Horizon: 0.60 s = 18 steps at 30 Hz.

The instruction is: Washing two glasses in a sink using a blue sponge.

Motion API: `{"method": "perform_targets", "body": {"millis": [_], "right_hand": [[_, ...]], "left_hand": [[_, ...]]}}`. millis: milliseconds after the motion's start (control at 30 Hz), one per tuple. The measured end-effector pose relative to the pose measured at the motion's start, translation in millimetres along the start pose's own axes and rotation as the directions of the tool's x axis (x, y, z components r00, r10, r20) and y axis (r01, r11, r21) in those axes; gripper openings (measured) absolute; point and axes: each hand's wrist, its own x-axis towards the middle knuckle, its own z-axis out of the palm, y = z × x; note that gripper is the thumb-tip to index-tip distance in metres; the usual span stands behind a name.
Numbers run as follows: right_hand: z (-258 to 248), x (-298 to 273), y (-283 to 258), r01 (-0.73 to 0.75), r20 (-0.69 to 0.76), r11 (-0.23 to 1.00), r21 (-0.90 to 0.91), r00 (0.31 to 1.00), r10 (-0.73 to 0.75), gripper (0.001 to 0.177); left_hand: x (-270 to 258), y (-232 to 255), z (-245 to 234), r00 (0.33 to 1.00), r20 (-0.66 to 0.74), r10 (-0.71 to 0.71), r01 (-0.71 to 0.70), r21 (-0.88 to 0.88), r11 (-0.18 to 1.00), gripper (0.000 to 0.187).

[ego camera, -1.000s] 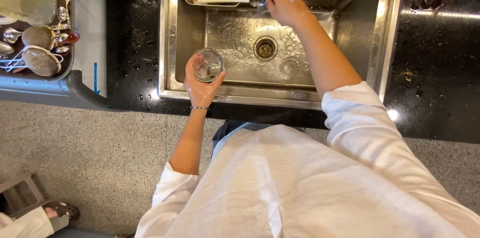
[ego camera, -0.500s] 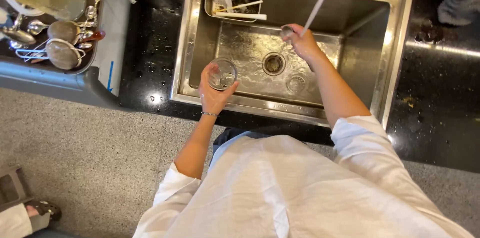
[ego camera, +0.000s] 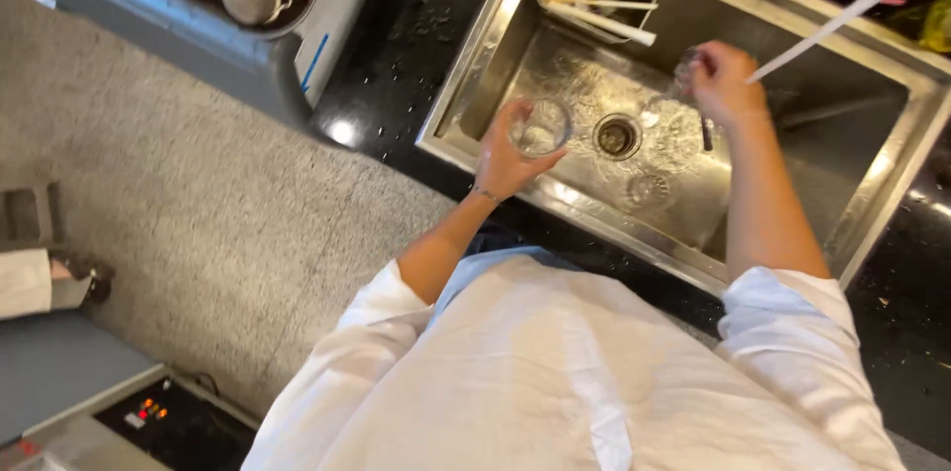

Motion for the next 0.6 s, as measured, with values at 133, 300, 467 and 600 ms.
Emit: {"method": "perform_targets", "body": {"millis": [133, 300, 467, 600], "right_hand": [[-14, -4, -29, 0.038, -0.005, 0.998, -0.049, 0.999, -0.038, 0.013], [4, 8, 33, 0.052, 0.022, 0.939, 0.340, 0.998, -0.063, 0.021], [-1, -34, 24, -0.095, -0.066, 0.562, 0.822, 0.963, 0.260, 0.025], [5, -44, 74, 0.017, -0.150, 0.331, 0.944, 0.912, 0.383, 0.024]], "left_hand": [[6, 3, 4, 0.998, 0.046, -0.032, 0.033, -0.026, 0.999, 0.091], [6, 3, -2, 0.996, 0.073, -0.043, 0.044, -0.007, 0.999, 0.090], [2, -3, 0, 0.998, 0.064, 0.025, -0.023, -0.036, 0.999, 0.091], [3, -7, -2, 0.993, 0.110, 0.032, -0.022, -0.087, 0.996, 0.087]]}}
